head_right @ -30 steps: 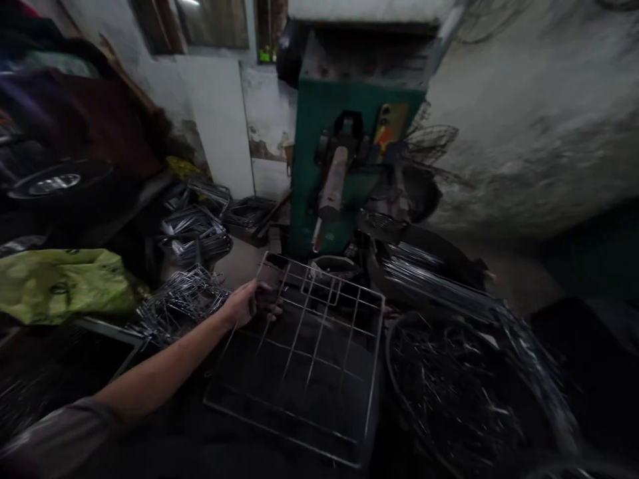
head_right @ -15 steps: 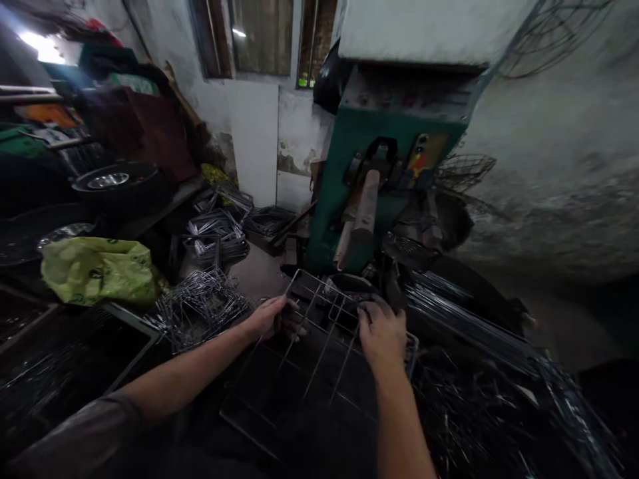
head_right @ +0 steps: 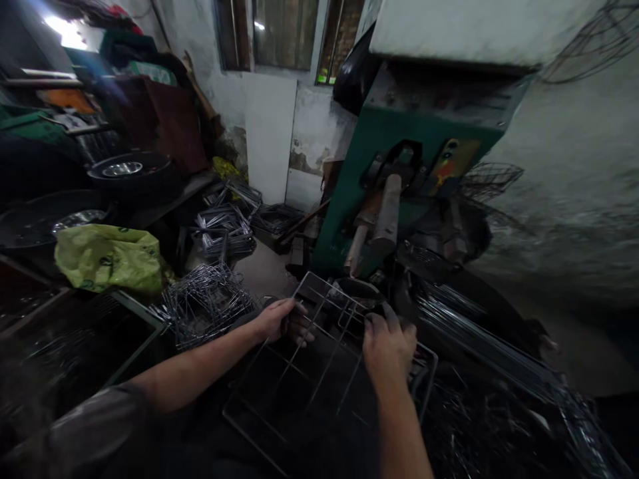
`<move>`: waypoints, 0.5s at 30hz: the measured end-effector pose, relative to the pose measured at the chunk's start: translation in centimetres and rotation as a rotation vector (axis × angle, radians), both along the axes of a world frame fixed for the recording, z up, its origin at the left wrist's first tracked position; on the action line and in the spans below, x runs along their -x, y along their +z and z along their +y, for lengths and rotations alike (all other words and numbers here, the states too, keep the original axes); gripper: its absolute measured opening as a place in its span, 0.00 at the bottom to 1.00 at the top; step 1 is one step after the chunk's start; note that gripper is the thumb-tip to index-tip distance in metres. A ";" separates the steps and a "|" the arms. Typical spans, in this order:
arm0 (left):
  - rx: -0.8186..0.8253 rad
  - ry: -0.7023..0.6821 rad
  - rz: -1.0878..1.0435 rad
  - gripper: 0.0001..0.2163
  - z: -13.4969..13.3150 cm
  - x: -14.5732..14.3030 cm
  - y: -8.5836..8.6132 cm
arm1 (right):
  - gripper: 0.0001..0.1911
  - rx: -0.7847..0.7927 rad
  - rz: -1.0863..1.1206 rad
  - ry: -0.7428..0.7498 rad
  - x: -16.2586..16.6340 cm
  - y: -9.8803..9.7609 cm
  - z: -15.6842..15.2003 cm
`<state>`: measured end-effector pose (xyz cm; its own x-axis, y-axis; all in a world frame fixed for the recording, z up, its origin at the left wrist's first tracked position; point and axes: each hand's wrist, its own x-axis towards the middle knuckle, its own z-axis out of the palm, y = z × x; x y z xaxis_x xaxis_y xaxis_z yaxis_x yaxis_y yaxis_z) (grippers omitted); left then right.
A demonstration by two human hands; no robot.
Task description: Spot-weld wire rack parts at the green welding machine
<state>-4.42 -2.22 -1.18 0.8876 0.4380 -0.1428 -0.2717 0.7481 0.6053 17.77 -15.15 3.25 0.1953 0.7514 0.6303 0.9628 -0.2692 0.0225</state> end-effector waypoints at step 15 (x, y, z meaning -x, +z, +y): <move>0.005 0.015 0.020 0.19 0.0 0.3 0.2 | 0.12 -0.040 0.071 -0.023 -0.2 0.4 0.1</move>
